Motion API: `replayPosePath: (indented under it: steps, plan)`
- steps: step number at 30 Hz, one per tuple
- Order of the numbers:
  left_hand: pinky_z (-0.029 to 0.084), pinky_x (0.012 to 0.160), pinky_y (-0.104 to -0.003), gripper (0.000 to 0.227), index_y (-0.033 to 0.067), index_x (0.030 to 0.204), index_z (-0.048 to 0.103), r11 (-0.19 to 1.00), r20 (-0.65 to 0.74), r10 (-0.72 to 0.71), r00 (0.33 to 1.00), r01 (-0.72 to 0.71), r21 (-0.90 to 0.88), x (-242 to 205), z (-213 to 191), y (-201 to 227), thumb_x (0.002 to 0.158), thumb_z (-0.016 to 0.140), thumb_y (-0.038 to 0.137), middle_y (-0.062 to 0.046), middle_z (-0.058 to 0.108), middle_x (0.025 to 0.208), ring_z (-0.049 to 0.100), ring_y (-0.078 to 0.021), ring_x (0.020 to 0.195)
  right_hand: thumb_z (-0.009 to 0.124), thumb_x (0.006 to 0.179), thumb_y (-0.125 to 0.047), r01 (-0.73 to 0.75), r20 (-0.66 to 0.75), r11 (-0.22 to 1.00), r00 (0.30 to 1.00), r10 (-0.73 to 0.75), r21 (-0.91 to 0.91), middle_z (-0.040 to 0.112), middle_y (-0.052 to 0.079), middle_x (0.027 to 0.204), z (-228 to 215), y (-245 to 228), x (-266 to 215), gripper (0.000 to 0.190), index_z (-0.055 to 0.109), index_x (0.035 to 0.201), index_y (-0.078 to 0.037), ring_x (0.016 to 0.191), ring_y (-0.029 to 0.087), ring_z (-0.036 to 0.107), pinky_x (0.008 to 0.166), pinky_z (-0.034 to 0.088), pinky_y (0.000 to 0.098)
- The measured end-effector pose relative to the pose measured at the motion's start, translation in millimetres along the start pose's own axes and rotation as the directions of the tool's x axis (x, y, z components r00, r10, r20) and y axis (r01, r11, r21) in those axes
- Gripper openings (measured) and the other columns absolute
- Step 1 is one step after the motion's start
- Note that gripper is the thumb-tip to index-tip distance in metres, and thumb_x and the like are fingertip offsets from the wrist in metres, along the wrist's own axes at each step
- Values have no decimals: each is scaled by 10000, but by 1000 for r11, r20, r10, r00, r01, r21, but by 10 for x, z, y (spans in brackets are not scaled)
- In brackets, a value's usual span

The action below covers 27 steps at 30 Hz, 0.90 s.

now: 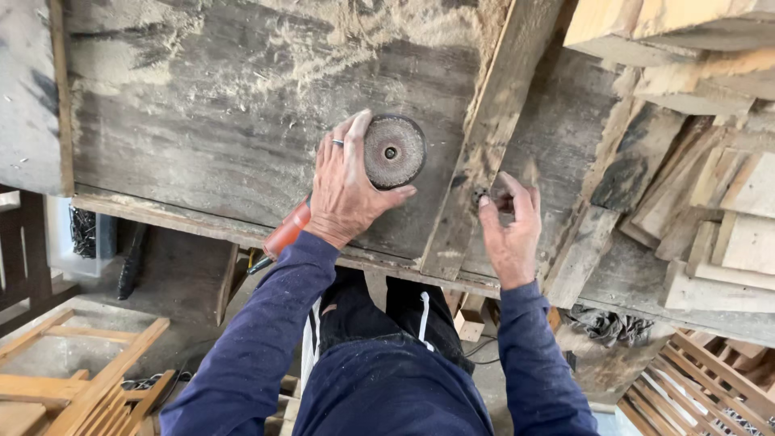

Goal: The person selects a sanding disc from a bundle, attaches it to an angle grinder, and then sands a wooden plank on a workbench.

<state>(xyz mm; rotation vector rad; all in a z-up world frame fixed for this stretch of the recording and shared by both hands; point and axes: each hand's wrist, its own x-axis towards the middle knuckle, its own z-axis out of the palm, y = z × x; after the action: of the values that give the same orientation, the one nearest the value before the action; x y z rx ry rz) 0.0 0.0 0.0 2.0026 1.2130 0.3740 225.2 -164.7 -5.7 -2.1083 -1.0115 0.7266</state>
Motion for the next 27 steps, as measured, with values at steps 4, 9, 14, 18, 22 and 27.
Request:
replayPosePath:
  steps: [4,9,14,18,22,27]
  plan:
    - [305,1239,-492,1159,82,1546,321,997,-70,76,995,-75,18,-25,-12,-14,677,962,501,-143,435,1562,418,-366,1448,712,994,-111,76,92,989,992,-88,126,583,19,1067,285,-385,75,369,652,1357,-79,927,115,597,824,572,269]
    - [266,1276,-511,1061,86,1503,358,992,-127,128,984,-127,15,-1,-21,0,728,955,496,-156,449,1581,413,-348,1483,742,944,-77,4,152,941,987,-59,339,598,31,1115,661,-764,314,454,576,1356,13,975,127,604,858,542,276]
    - [215,1244,-560,1199,18,1522,317,1000,-64,-13,998,12,-22,26,-2,0,658,961,545,-207,460,1494,408,-366,1441,735,946,-19,-168,207,812,977,60,559,673,28,1137,719,-837,393,390,595,1309,12,1016,97,643,923,557,264]
    - [197,1264,-562,1210,33,1537,318,1000,-63,-28,998,28,-3,0,-5,-7,640,955,539,-195,488,1480,420,-355,1452,725,952,37,-166,178,745,982,64,646,663,38,1142,733,-814,339,356,598,1283,4,1027,94,634,945,550,263]
    - [199,1259,-580,1218,24,1535,297,992,-201,115,973,-124,-30,-62,-85,1,642,898,594,-191,477,1488,409,-365,1453,726,948,51,-250,252,547,965,73,799,669,53,1155,684,-761,302,349,598,1266,-10,1048,127,645,989,549,301]
    - [457,1221,-407,804,56,1572,380,930,-317,71,946,-178,-321,-417,-249,292,1001,717,510,-124,503,1551,498,-256,1475,735,949,39,-372,358,105,925,129,922,666,72,1212,357,-926,119,370,585,1280,-31,1117,183,660,1061,547,373]
